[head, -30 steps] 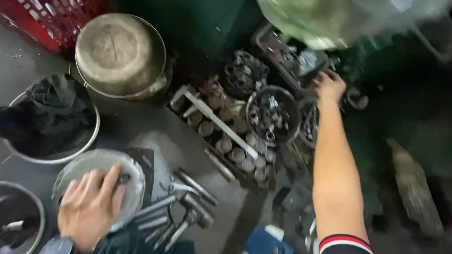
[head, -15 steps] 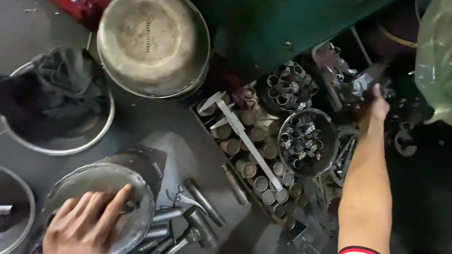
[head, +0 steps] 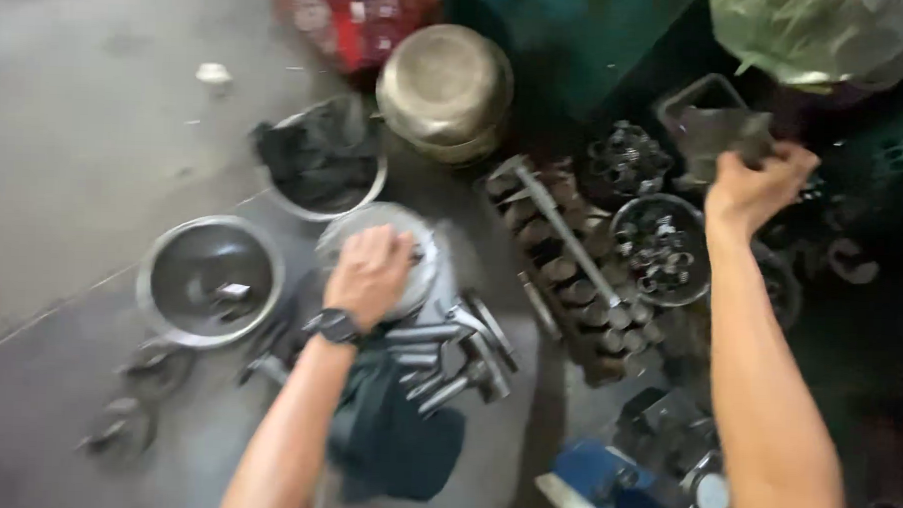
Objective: The person cleans various metal mechanical parts, including cylindrical rods and circular discs, using a dark cloth. They wipe the parts individually on a metal workbench, occasionally picking up additional items from a nearby container and a red tube from a shelf.
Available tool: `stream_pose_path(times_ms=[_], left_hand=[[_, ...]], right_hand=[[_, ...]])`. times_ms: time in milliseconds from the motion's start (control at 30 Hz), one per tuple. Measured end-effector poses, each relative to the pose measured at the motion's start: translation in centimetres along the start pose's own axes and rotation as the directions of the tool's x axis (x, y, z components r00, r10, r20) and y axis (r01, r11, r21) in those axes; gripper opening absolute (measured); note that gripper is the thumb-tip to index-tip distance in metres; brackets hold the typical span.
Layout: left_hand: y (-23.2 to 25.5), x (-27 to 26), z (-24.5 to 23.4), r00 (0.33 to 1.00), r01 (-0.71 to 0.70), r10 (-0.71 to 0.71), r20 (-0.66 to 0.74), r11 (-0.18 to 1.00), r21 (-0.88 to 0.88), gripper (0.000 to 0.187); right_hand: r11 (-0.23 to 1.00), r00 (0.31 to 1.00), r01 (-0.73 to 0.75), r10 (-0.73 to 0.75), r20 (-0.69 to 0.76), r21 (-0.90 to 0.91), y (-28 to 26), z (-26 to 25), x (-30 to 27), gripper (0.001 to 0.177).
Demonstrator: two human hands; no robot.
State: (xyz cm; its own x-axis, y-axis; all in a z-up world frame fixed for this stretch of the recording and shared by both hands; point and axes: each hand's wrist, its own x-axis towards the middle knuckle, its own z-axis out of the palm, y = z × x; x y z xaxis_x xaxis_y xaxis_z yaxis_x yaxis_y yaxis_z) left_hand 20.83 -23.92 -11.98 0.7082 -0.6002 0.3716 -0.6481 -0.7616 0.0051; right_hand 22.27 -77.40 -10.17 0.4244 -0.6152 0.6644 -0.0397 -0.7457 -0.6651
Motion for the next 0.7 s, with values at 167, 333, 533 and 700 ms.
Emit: stream_pose_path(times_ms=[167,333,533,700], left_hand=[[1.8,-5.1,-8.1,0.981,0.107,-0.061,0.184,0.962,-0.251,0.041],[-0.8,-12.6,-14.2,0.654,0.743,-0.367,0.662,0.15,-0.652,0.031],[-5.9,-20.0,-20.7,0.861,0.004,-0.343,0.374,-0.733,-0.681,0.048],[-9.2,-25.1,-19.2,0.69,0.118,-0.605,0.397,-0.448,-0.886,0.042]], right_hand=[[0.977,0.698,-0.213,0.158,0.698,-0.009,-26.5,-4.5,-7.1,0.031],[0.936,0.394,-0.343,0.064,0.917,0.082,-44.4,-6.9,-15.7,0.013],[0.56,0.216,-0.802,-0.051,0.975,0.207,-50.5,-4.5,-25.3,0.013],[0.421,0.162,-0.879,-0.175,0.971,0.222,-45.5,-1.7,-33.3,0.02]])
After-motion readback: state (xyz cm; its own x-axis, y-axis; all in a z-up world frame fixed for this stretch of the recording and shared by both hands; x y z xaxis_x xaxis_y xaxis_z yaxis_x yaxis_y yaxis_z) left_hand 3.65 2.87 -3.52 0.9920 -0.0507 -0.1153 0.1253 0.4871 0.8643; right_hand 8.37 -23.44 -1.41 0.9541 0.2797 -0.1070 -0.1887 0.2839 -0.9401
